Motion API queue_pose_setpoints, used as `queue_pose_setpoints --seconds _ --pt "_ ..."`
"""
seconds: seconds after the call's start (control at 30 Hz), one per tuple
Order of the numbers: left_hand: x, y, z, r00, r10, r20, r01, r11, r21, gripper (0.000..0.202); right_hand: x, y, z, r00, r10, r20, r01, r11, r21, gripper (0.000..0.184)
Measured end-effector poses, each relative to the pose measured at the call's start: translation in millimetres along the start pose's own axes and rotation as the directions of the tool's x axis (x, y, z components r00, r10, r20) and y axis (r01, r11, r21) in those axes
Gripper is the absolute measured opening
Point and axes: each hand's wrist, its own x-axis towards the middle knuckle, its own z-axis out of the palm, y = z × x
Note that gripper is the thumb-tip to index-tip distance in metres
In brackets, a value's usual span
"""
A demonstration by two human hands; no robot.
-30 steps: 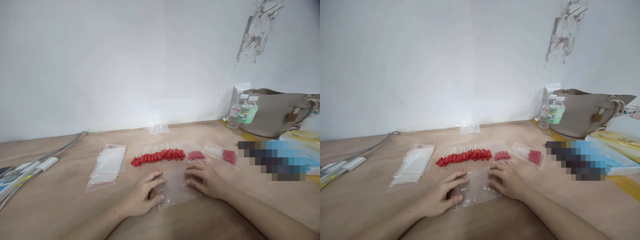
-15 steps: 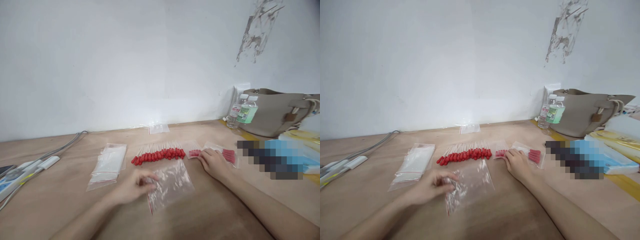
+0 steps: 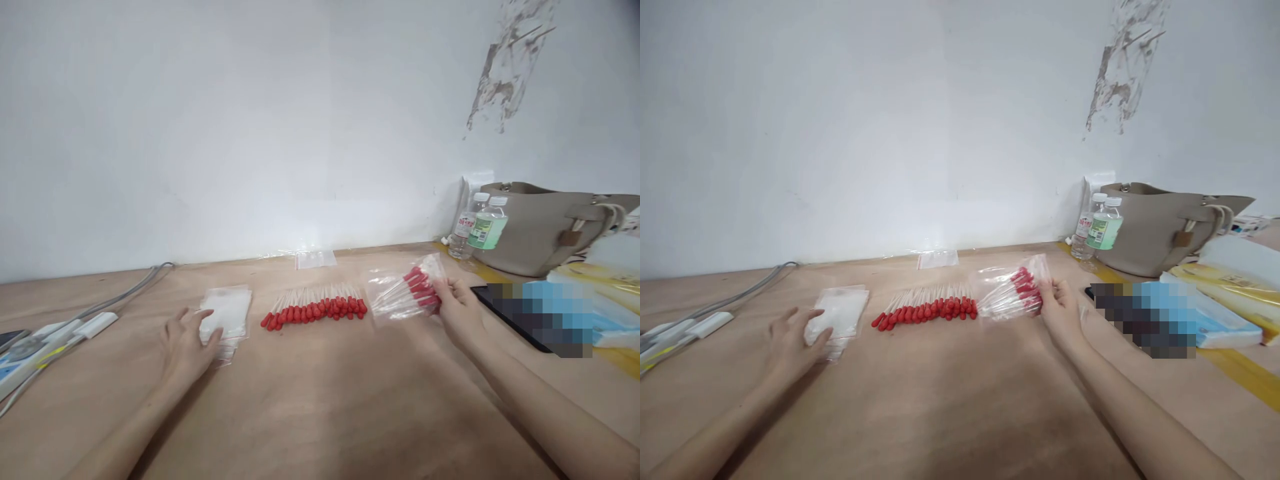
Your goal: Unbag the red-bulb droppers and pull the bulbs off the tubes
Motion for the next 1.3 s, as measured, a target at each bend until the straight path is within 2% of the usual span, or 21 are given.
queue_pose_setpoints --seconds 0.03,0.1,0.13,0.17,0.2,0.23,0.27,0.3,0.37,0.4,0.47,0.57,0.73,0.8,0.93,1.0,1.13,1.23,1.3 --pt "-3 9 -5.0 0.994 0.059 -0.09 -0.059 0.998 0.009 0.031 -9 0 6 0.995 0.058 0.086 -0.061 0.997 0.037 0.035" --pt "-11 35 -17.5 0.952 0.217 -0.217 -0.236 0.97 -0.063 0.027 -34 1 21 0.942 0.158 0.296 -0.18 0.983 0.047 0.037" --pt "-17 50 -23.7 0.913 0.32 -0.254 -0.362 0.922 -0.139 0.024 -47 2 29 0.896 0.207 0.393 -0.241 0.97 0.037 0.038" --pt "-25 65 -29.0 0.879 0.413 -0.239 -0.464 0.857 -0.225 0.021 -61 3 36 0.833 0.271 0.483 -0.317 0.948 0.014 0.039" --pt "-34 80 -33.2 0.846 0.505 -0.17 -0.532 0.788 -0.31 0.023 -74 4 43 0.768 0.338 0.544 -0.397 0.918 -0.01 0.041" --pt "-44 95 -36.0 0.799 0.599 -0.055 -0.569 0.722 -0.392 0.027 -85 5 48 0.729 0.375 0.573 -0.446 0.895 -0.019 0.041" --pt "-53 108 -37.3 0.738 0.67 0.082 -0.572 0.685 -0.452 0.032 -93 6 52 0.681 0.403 0.611 -0.488 0.872 -0.032 0.041" --pt "-61 120 -37.1 0.678 0.718 0.157 -0.571 0.649 -0.503 0.036 -99 6 54 0.646 0.422 0.636 -0.522 0.852 -0.035 0.04" --pt "-71 137 -33.3 0.563 0.783 0.262 -0.559 0.595 -0.578 0.046 -103 4 55 0.578 0.448 0.682 -0.571 0.819 -0.053 0.038" --pt "-73 142 -30.2 0.526 0.796 0.298 -0.541 0.584 -0.605 0.05 -102 3 53 0.544 0.457 0.703 -0.586 0.807 -0.072 0.037" --pt "-74 148 -23.4 0.484 0.802 0.352 -0.49 0.581 -0.65 0.055 -98 0 50 0.483 0.482 0.731 -0.592 0.795 -0.134 0.035" --pt "-71 146 -15.8 0.468 0.798 0.381 -0.421 0.58 -0.697 0.053 -90 -3 45 0.46 0.522 0.718 -0.585 0.787 -0.198 0.033" --pt "-65 140 -15.0 0.464 0.81 0.359 -0.389 0.551 -0.738 0.052 -84 -3 49 0.427 0.557 0.712 -0.619 0.754 -0.219 0.038" --pt "-60 143 -15.8 0.488 0.799 0.352 -0.379 0.557 -0.739 0.05 -83 -2 53 0.448 0.586 0.675 -0.623 0.746 -0.234 0.039" --pt "-47 160 -9.4 0.571 0.77 0.284 -0.378 0.554 -0.742 0.034 -81 2 62 0.516 0.581 0.629 -0.601 0.769 -0.218 0.043" --pt "-43 170 -1.7 0.582 0.782 0.223 -0.404 0.517 -0.755 0.027 -81 4 65 0.531 0.562 0.634 -0.579 0.787 -0.213 0.044" --pt "-41 179 13.7 0.549 0.818 0.171 -0.431 0.452 -0.781 0.027 -82 7 64 0.527 0.536 0.66 -0.568 0.799 -0.196 0.045" --pt "-42 179 19.2 0.506 0.848 0.156 -0.461 0.418 -0.783 0.036 -80 7 62 0.493 0.533 0.688 -0.603 0.779 -0.171 0.046" --pt "-42 178 20.5 0.492 0.857 0.153 -0.472 0.41 -0.781 0.04 -79 6 62 0.487 0.537 0.689 -0.609 0.774 -0.173 0.048"
